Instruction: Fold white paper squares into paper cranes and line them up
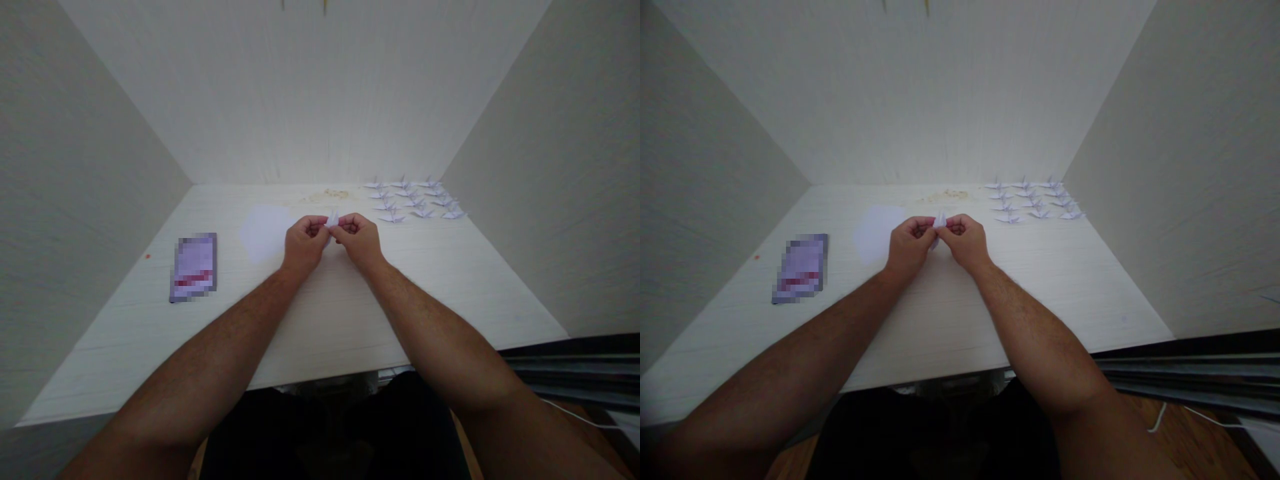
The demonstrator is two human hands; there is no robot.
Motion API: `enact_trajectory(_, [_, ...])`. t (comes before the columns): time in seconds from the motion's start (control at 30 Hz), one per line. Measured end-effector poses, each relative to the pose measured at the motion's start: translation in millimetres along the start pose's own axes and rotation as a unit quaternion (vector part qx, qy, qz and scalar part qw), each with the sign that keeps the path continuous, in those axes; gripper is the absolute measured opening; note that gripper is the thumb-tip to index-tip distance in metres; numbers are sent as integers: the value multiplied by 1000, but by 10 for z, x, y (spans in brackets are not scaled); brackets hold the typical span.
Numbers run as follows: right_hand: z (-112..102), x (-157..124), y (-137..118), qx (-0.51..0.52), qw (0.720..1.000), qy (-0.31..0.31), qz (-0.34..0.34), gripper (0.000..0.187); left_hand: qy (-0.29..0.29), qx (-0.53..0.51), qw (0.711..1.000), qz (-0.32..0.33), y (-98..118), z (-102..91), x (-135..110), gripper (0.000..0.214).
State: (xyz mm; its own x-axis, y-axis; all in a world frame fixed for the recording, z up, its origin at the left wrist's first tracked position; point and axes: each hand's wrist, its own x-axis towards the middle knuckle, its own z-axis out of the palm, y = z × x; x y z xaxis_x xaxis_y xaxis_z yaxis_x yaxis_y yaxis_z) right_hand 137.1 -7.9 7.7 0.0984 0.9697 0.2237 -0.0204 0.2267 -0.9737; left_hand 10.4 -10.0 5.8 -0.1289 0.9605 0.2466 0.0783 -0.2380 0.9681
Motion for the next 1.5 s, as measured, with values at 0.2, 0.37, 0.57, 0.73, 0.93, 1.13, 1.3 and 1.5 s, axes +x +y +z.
enact_trajectory(0.2, [-16,6,12,-16,1000,-3,20,17,-10,-1,1000,-10,20,-18,1,19])
enact_trajectory(0.37, [-19,17,29,-3,1000,-3,16,15,-68,-37,996,-34,49,-35,-11,19])
enact_trajectory(0.57, [-15,9,28,29,999,-24,21,17,-83,-44,995,-17,33,-49,-7,20])
enact_trajectory(0.73, [-32,15,5,19,1000,-11,22,19,-94,-78,991,-47,-1,-66,6,21])
enact_trajectory(0.93, [-80,43,-47,7,1000,-26,-13,15,-145,-148,973,-101,-16,-78,33,24])
enact_trajectory(1.13, [-130,68,-66,7,998,-51,-23,11,-190,-169,955,-153,40,-114,38,28])
enact_trajectory(1.3, [-199,94,-70,17,993,-118,-27,11,-221,-170,941,-194,52,-159,52,26])
enact_trajectory(1.5, [-254,111,-74,-5,989,-140,-41,10,-255,-151,934,-198,61,-185,52,27])
